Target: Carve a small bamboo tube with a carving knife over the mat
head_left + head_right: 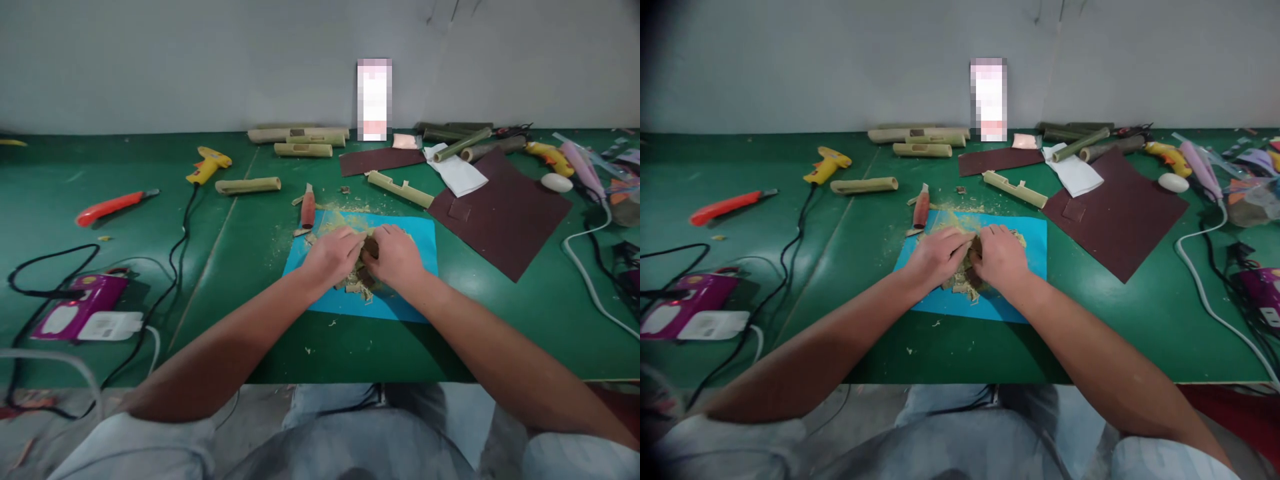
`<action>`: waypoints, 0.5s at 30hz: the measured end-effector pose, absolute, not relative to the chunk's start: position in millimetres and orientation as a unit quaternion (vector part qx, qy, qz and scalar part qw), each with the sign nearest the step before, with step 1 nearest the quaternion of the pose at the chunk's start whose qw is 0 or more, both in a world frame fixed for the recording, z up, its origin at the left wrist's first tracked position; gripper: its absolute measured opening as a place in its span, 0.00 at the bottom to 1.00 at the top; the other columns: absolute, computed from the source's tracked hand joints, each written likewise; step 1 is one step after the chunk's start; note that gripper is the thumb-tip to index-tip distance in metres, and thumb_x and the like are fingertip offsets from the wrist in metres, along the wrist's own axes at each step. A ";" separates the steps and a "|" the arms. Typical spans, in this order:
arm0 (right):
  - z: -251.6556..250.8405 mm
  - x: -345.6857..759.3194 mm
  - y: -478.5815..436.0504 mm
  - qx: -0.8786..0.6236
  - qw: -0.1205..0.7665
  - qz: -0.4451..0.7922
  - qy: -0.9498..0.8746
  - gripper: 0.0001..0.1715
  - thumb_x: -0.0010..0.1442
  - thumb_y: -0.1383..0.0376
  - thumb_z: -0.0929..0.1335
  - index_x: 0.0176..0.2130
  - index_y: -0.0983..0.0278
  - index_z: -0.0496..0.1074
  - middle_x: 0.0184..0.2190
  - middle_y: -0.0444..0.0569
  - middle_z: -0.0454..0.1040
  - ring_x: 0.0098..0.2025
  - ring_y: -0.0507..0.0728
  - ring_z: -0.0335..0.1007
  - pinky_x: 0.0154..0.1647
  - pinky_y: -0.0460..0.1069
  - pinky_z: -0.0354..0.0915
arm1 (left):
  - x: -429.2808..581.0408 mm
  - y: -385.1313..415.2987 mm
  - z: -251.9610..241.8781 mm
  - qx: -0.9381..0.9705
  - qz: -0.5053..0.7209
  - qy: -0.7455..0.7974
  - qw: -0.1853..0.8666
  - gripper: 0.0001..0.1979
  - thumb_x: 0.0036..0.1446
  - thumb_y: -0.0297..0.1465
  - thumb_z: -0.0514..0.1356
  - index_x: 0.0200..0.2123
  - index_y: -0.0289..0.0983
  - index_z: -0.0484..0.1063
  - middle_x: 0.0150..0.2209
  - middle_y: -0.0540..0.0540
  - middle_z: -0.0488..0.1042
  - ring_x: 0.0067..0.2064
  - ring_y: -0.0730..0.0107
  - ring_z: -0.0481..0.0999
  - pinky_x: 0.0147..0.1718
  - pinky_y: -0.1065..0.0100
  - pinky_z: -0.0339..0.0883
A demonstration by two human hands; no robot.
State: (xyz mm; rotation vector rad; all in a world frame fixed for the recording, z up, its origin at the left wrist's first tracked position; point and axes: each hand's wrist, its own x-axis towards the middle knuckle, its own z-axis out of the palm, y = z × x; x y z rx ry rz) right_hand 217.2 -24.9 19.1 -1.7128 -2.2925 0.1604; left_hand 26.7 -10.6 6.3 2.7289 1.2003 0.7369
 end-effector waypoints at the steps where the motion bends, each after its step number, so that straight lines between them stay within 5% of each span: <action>1: 18.7 217.2 -24.8 -0.592 0.138 0.054 -0.792 0.08 0.67 0.59 0.67 0.41 0.62 0.73 0.41 0.56 0.79 0.47 0.64 0.74 0.41 0.55 0.61 | 26.4 -11.2 6.9 0.889 0.232 0.393 0.034 0.19 0.76 0.33 0.49 0.54 0.36 0.79 0.40 0.42 0.80 0.42 0.61 0.80 0.40 0.63 0.76; 15: 18.7 217.0 -25.2 -0.590 0.140 0.058 -0.793 0.08 0.68 0.59 0.67 0.40 0.61 0.73 0.42 0.56 0.79 0.47 0.64 0.73 0.40 0.55 0.60 | 26.6 -13.2 5.0 0.887 0.248 0.388 0.018 0.20 0.77 0.33 0.50 0.57 0.35 0.79 0.40 0.41 0.80 0.40 0.63 0.80 0.37 0.64 0.76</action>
